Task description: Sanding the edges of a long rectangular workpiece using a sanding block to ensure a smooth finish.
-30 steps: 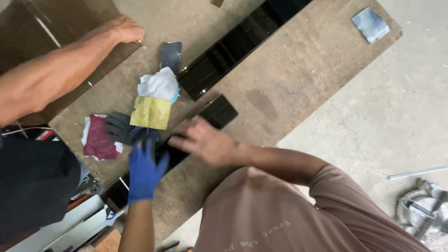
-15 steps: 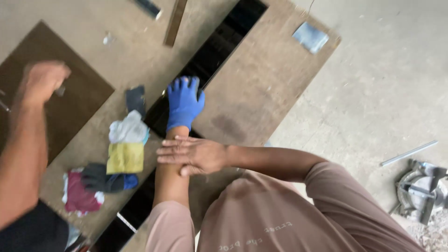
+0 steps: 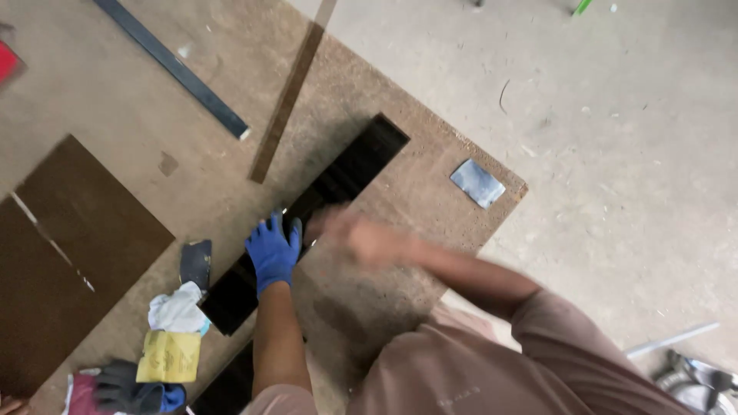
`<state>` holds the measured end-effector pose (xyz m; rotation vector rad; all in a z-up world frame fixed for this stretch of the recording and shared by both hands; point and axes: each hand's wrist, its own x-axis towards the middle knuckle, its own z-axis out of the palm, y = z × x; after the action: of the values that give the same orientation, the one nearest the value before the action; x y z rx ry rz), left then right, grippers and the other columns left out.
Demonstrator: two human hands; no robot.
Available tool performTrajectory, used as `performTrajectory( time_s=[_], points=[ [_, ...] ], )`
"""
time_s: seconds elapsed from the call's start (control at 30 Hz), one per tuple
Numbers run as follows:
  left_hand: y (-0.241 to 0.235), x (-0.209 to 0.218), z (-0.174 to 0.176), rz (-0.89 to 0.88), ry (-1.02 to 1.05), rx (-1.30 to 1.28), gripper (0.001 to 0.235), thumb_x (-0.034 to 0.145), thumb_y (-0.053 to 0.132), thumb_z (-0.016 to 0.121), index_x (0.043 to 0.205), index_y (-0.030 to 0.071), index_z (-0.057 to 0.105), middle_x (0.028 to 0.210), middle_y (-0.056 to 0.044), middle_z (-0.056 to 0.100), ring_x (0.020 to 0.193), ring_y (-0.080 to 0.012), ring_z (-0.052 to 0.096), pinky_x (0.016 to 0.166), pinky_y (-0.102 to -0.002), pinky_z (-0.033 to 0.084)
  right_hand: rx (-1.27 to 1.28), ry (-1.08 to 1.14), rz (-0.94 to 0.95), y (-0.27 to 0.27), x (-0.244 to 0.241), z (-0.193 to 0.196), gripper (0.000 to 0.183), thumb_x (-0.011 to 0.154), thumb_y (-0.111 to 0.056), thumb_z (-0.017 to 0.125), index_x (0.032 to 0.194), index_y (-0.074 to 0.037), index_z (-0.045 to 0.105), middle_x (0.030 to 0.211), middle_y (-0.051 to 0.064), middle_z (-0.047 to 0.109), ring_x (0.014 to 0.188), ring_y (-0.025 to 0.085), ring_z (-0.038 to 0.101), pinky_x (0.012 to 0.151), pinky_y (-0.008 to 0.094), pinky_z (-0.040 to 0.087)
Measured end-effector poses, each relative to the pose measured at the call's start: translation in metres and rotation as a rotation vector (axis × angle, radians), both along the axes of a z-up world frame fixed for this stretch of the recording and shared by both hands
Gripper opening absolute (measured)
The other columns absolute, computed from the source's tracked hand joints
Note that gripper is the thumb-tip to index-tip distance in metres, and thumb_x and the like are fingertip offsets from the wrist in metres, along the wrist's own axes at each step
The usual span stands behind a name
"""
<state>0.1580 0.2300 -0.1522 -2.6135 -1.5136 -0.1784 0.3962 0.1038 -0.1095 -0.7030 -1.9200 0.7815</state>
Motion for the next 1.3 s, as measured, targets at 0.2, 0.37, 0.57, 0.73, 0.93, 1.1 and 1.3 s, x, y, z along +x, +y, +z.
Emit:
performTrajectory(
  time_s=[0.2,0.37,0.57,0.73,0.93,1.1,1.3],
  points=[
    [0.022,-0.009,-0.034,0.002,0.061,0.034,0.055,0.09,0.054,0.063,0.132,0.018,0.063,0.107,-0.012,0.062,0.089,-0.0359,0.069,0.072,-0.047,0.054,-0.49,-0.627,-0.855,0.107,0.197,-0.044,0.093,0.072,-0.05,0.093,0.146,-0.012,0.052,0.13,0.017,0.057,0.123,0.043,0.054,0.105,0.058,0.045],
    [0.035,-0.01,-0.035,-0.018,0.116,-0.003,0.056,0.088,0.058,0.06,0.129,0.019,0.062,0.105,-0.011,0.065,0.083,-0.032,0.072,0.068,-0.044,0.056,-1.022,-0.429,-0.644,0.146,0.22,-0.103,0.118,0.056,-0.065,0.098,0.153,-0.023,0.045,0.14,0.015,0.056,0.137,0.043,0.05,0.116,0.061,0.038],
    [0.038,-0.027,-0.031,0.042,-0.051,-0.08,0.05,0.091,0.046,0.065,0.129,0.014,0.065,0.108,-0.017,0.068,0.089,-0.0381,0.072,0.075,-0.048,0.059,-1.029,-0.305,-0.704,0.145,0.226,-0.098,0.092,0.058,-0.06,0.1,0.135,-0.019,0.069,0.106,0.011,0.073,0.106,0.036,0.069,0.096,0.049,0.053],
    [0.028,-0.068,0.0,0.133,-0.199,0.034,0.047,0.084,0.035,0.074,0.12,0.006,0.066,0.105,-0.024,0.067,0.097,-0.044,0.069,0.085,-0.051,0.055,-0.983,-0.39,-0.754,0.148,0.237,-0.098,0.064,0.074,-0.056,0.091,0.124,-0.02,0.073,0.108,0.012,0.073,0.11,0.038,0.068,0.094,0.05,0.052],
    [0.002,-0.178,-0.039,0.59,-0.308,0.037,0.045,0.099,0.031,0.069,0.131,0.001,0.056,0.12,-0.033,0.058,0.102,-0.0553,0.064,0.084,-0.062,0.054,-1.006,-0.234,-0.871,0.146,0.241,-0.1,0.05,0.085,-0.047,0.085,0.124,-0.02,0.072,0.102,0.01,0.07,0.101,0.033,0.068,0.087,0.047,0.054],
    [-0.008,-0.203,-0.049,0.773,-0.61,-0.234,0.028,0.111,0.028,0.055,0.129,0.008,0.049,0.124,-0.028,0.053,0.11,-0.0596,0.058,0.089,-0.069,0.051,-1.023,0.02,-0.921,0.159,0.261,-0.143,0.03,0.082,-0.03,0.086,0.105,-0.014,0.077,0.079,0.006,0.065,0.068,0.016,0.066,0.058,0.026,0.056],
    [-0.018,-0.18,-0.017,0.736,-0.747,-0.302,0.034,0.11,0.035,0.055,0.141,0.022,0.05,0.126,-0.019,0.057,0.123,-0.0476,0.055,0.106,-0.06,0.046,-0.998,-0.295,-0.986,0.163,0.257,-0.128,0.028,0.092,-0.037,0.072,0.107,-0.014,0.078,0.091,0.015,0.071,0.087,0.032,0.072,0.071,0.044,0.057]
  ],
)
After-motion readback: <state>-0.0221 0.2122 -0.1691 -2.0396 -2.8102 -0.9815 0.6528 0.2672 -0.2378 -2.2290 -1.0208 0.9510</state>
